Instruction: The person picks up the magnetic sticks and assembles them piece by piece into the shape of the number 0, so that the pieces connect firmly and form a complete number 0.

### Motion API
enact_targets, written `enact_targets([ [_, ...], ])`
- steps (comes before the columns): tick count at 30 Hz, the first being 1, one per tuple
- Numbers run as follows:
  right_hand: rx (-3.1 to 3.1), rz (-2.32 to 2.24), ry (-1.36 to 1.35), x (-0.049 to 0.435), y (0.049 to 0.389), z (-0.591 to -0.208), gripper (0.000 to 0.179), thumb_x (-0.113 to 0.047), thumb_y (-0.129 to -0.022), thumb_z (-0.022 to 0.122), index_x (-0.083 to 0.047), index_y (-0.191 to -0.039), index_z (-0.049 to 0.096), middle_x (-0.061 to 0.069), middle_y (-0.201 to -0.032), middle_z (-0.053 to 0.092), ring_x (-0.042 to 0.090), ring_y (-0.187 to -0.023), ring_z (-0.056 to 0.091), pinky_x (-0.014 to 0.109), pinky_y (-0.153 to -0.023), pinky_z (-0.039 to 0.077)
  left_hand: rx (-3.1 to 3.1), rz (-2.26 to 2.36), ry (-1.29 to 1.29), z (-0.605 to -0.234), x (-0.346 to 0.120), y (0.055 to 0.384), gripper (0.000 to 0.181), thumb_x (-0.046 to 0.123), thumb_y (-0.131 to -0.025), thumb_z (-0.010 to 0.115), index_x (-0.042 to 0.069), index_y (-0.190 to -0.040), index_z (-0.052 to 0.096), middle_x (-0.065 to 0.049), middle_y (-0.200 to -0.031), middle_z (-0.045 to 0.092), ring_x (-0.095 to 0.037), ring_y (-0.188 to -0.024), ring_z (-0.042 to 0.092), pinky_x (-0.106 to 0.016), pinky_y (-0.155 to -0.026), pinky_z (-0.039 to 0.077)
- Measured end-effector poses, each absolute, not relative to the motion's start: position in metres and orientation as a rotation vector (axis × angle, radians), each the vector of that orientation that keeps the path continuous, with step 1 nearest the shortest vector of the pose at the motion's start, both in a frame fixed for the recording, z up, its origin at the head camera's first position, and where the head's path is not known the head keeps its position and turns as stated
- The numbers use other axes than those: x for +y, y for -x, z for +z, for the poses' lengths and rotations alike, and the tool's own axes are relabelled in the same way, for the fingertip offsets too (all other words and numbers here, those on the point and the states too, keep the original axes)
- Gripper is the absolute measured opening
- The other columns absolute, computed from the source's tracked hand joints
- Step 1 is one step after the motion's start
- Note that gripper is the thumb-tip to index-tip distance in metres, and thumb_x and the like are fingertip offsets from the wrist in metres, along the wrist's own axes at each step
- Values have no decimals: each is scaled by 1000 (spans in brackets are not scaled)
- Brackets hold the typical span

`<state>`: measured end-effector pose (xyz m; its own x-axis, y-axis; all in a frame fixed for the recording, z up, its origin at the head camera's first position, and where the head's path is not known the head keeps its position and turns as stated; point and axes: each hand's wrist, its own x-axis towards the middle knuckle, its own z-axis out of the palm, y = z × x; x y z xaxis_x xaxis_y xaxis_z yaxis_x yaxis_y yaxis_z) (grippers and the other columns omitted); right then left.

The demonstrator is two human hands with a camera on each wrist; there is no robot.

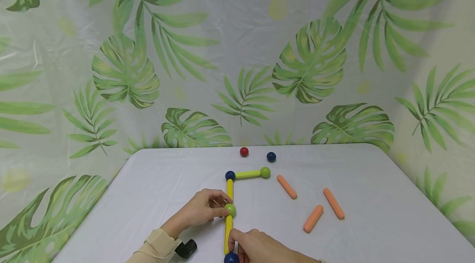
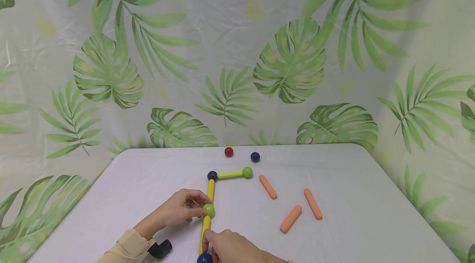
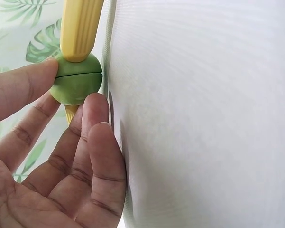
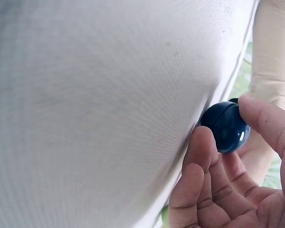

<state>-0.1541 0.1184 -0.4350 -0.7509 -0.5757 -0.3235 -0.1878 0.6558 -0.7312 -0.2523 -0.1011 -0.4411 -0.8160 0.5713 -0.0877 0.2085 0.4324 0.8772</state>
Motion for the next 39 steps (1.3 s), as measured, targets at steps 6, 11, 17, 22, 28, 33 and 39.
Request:
enact_targets([
  [6,2292,-978,604,121,157,-439,31,-10,-91,86,-22,-105,61,-8,-74,62,4,-64,55,14,-66,49,2323,1339,-661,-442,-101,253,19,15,-96,81,13,-115,79,-2,-97,73,-13,-77,67,-25,-58,50],
  [11,2285,-1007,573,120,158,-440,32,-8,-91,86,-22,-105,61,-6,-75,63,6,-65,55,15,-66,49,2334,1347,-675,-442,-101,253,20,15,-96,81,12,-116,79,-2,-98,73,-13,-77,67,-25,-56,50],
  [17,2236,-1042,732,132,190,-514,36,-24,-91,88,-34,-110,59,-13,-80,67,2,-69,61,16,-67,53,2343,1366,-680,-443,-100,251,20,14,-96,80,11,-116,78,-4,-99,73,-17,-79,68,-26,-55,49],
  [22,2294,-974,735,129,184,-507,36,-23,-92,87,-33,-111,59,-14,-79,65,0,-68,58,17,-66,51,2350,1371,-688,-444,-99,251,20,13,-96,80,11,-116,78,-5,-98,73,-17,-78,68,-26,-55,49],
  [28,2280,-974,719,129,180,-498,36,-21,-92,88,-33,-110,59,-15,-78,63,-1,-68,56,15,-68,50,2354,1368,-700,-443,-98,251,19,13,-96,80,10,-115,79,-5,-97,73,-17,-78,68,-26,-55,49],
  [33,2279,-983,690,126,175,-483,35,-17,-90,88,-29,-108,60,-13,-77,64,1,-67,57,16,-67,50,2356,1364,-697,-442,-98,251,19,13,-96,80,11,-115,79,-5,-98,73,-17,-78,68,-26,-55,49],
  [39,2295,-963,633,121,162,-448,32,-11,-91,86,-25,-106,62,-11,-76,63,3,-66,56,16,-67,50,2351,1367,-675,-442,-98,251,20,14,-96,80,11,-116,79,-5,-98,73,-17,-79,69,-26,-56,49],
])
